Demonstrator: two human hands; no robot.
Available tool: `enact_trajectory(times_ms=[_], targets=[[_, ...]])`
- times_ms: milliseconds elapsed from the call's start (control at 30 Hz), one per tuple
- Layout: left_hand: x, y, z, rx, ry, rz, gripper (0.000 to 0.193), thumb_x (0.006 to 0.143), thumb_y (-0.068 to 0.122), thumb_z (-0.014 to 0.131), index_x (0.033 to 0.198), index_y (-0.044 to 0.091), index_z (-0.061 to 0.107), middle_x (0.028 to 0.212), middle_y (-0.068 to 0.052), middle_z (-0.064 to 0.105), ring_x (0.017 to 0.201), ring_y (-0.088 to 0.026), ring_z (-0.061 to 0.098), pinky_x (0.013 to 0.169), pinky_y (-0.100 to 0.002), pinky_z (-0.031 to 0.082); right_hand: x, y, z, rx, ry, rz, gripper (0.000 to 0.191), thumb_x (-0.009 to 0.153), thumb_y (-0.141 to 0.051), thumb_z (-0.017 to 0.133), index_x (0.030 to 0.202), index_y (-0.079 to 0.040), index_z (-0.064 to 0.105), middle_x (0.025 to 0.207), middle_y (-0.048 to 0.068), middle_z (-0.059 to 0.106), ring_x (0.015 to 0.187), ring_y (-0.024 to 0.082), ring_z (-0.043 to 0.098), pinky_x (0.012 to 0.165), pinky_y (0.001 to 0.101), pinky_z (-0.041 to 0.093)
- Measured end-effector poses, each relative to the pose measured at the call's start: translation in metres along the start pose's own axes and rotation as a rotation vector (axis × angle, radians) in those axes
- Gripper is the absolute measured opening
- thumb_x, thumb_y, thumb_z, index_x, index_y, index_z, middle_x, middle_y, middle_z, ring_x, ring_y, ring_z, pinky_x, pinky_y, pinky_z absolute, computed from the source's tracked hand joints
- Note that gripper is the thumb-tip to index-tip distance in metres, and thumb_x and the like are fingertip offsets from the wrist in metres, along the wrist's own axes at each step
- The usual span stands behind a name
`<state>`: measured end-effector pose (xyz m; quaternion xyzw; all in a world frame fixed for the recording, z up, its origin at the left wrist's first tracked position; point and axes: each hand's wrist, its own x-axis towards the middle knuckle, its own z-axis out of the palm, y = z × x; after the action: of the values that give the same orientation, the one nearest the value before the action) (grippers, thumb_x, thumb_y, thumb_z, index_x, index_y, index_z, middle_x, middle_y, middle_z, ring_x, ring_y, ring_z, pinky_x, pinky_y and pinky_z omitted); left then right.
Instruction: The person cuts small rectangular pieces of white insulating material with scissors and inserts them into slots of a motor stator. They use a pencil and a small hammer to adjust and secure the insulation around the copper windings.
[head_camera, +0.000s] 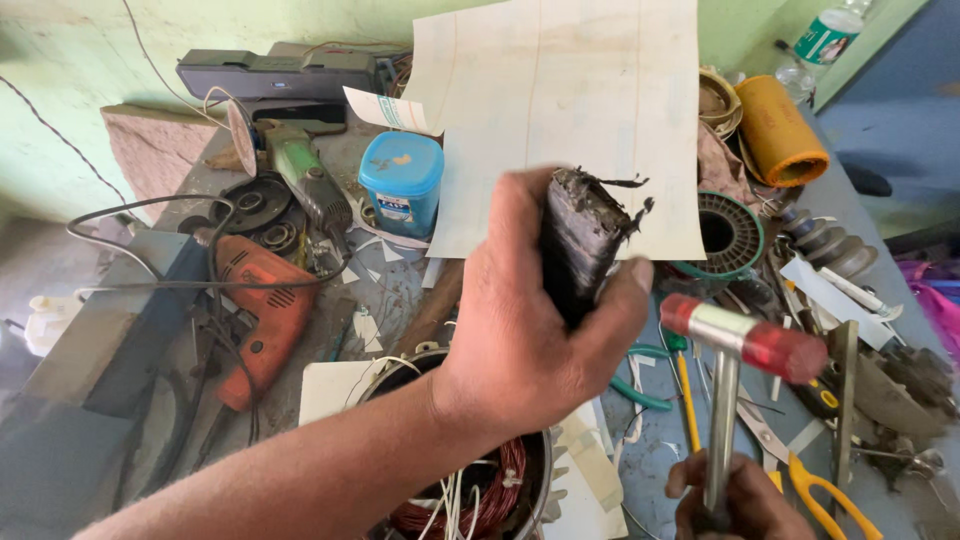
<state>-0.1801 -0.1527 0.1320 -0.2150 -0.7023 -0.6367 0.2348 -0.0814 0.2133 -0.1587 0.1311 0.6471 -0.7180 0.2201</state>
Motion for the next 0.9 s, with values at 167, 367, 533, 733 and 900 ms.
enact_trajectory(times_ms=[167, 367, 533, 733, 900], targets=[[0.015, 0.004, 0.006, -0.010, 0.016, 0.087, 0.039, 0.094, 0.003, 0.066, 0.125, 0.003, 0.043, 0.078, -0.010, 0.062, 0.066, -0.019, 0.064, 0.062, -0.033, 0.053, -0.005, -0.007, 0.012, 0.216, -0.067, -0.173, 0.033, 0.114, -0.021, 0.055, 0.097, 0.007, 0.050, 0.066, 0.007, 0.045, 0.054, 0.021, 0.047, 0.046, 0.0380, 0.037], [0.029, -0.012, 0.018, 0.102, 0.106, 0.044, 0.033, 0.095, 0.002, 0.066, 0.121, 0.007, 0.046, 0.083, -0.017, 0.068, 0.080, -0.037, 0.074, 0.068, -0.042, 0.058, -0.029, -0.082, 0.061, 0.042, 0.149, 0.096, 0.030, 0.100, -0.024, 0.053, 0.117, 0.001, 0.055, 0.058, 0.004, 0.033, 0.046, 0.016, 0.030, 0.043, 0.0346, 0.023], [0.028, -0.009, 0.020, 0.112, 0.153, 0.036, 0.033, 0.094, 0.002, 0.065, 0.121, 0.007, 0.045, 0.084, -0.017, 0.068, 0.083, -0.041, 0.071, 0.069, -0.045, 0.056, -0.044, -0.128, 0.095, -0.068, 0.191, 0.230, 0.030, 0.101, -0.024, 0.055, 0.122, -0.002, 0.054, 0.060, 0.003, 0.030, 0.047, 0.015, 0.027, 0.044, 0.0348, 0.021], [0.000, 0.013, 0.019, 0.115, 0.047, 0.036, 0.040, 0.086, 0.000, 0.065, 0.119, 0.010, 0.046, 0.085, -0.015, 0.066, 0.080, -0.039, 0.070, 0.069, -0.047, 0.054, -0.046, -0.142, 0.094, -0.059, 0.166, 0.260, 0.027, 0.104, -0.026, 0.052, 0.124, -0.007, 0.052, 0.058, 0.002, 0.025, 0.042, 0.015, 0.021, 0.040, 0.0342, 0.017], [0.009, 0.008, 0.024, 0.156, 0.064, 0.002, 0.041, 0.085, 0.004, 0.068, 0.119, 0.010, 0.046, 0.085, -0.015, 0.068, 0.082, -0.041, 0.070, 0.069, -0.050, 0.053, -0.050, -0.138, 0.097, -0.146, 0.186, 0.265, 0.027, 0.103, -0.025, 0.055, 0.123, -0.007, 0.054, 0.058, 0.003, 0.029, 0.043, 0.015, 0.025, 0.041, 0.0337, 0.020]])
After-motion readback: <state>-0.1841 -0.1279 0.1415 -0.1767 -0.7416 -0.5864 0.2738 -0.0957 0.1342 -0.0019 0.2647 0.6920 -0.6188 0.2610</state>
